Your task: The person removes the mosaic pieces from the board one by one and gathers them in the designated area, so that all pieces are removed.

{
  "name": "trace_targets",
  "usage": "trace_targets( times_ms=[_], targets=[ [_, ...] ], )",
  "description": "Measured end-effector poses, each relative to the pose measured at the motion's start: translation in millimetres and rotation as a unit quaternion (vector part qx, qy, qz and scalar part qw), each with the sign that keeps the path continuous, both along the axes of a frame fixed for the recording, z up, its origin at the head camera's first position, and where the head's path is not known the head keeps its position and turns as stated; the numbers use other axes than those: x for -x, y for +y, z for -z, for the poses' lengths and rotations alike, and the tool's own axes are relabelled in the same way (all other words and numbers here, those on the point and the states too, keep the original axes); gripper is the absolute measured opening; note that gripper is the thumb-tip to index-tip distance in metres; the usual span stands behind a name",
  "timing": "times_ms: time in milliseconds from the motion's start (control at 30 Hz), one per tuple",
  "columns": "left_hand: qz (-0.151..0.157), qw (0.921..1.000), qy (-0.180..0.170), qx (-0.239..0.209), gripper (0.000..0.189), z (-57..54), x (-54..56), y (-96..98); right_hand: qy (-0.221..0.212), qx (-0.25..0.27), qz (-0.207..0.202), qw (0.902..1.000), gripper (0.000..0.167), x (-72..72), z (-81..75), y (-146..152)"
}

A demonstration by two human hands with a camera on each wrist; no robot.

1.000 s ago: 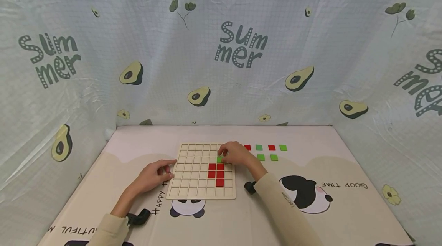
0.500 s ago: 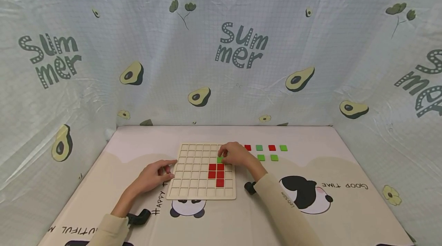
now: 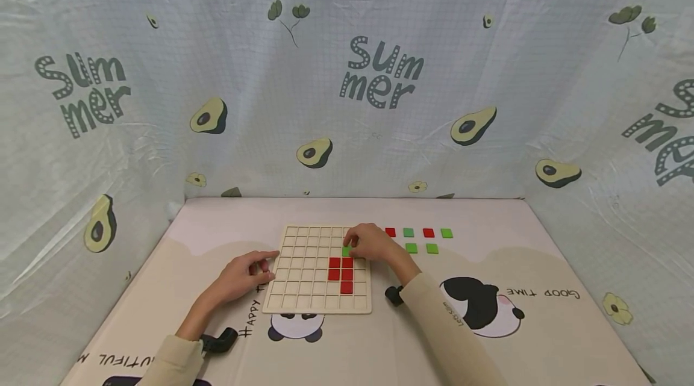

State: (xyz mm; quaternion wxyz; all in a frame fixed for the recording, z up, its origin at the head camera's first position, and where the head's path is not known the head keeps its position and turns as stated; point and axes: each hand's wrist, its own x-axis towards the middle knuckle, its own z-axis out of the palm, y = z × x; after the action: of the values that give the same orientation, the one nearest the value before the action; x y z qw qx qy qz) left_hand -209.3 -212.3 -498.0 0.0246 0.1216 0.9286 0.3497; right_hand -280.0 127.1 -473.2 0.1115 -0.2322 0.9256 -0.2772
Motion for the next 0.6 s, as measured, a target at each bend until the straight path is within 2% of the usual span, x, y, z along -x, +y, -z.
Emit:
trace_targets(
  times_ms=[300, 600],
  targets=[
    [-0.002, 1.0000, 0.001, -0.003, 0.047, -0.7, -1.1, -0.1, 0.008, -0.007, -0.012, 0.9999, 0.015, -1.6, -2.4, -0.2],
    [0.003, 1.0000, 0.005, -0.007, 0.047, -2.6, -2.3, -0.1, 0.010, -0.009, 0.006, 0.9999, 0.013, -2.1, 0.9, -1.5]
  ],
)
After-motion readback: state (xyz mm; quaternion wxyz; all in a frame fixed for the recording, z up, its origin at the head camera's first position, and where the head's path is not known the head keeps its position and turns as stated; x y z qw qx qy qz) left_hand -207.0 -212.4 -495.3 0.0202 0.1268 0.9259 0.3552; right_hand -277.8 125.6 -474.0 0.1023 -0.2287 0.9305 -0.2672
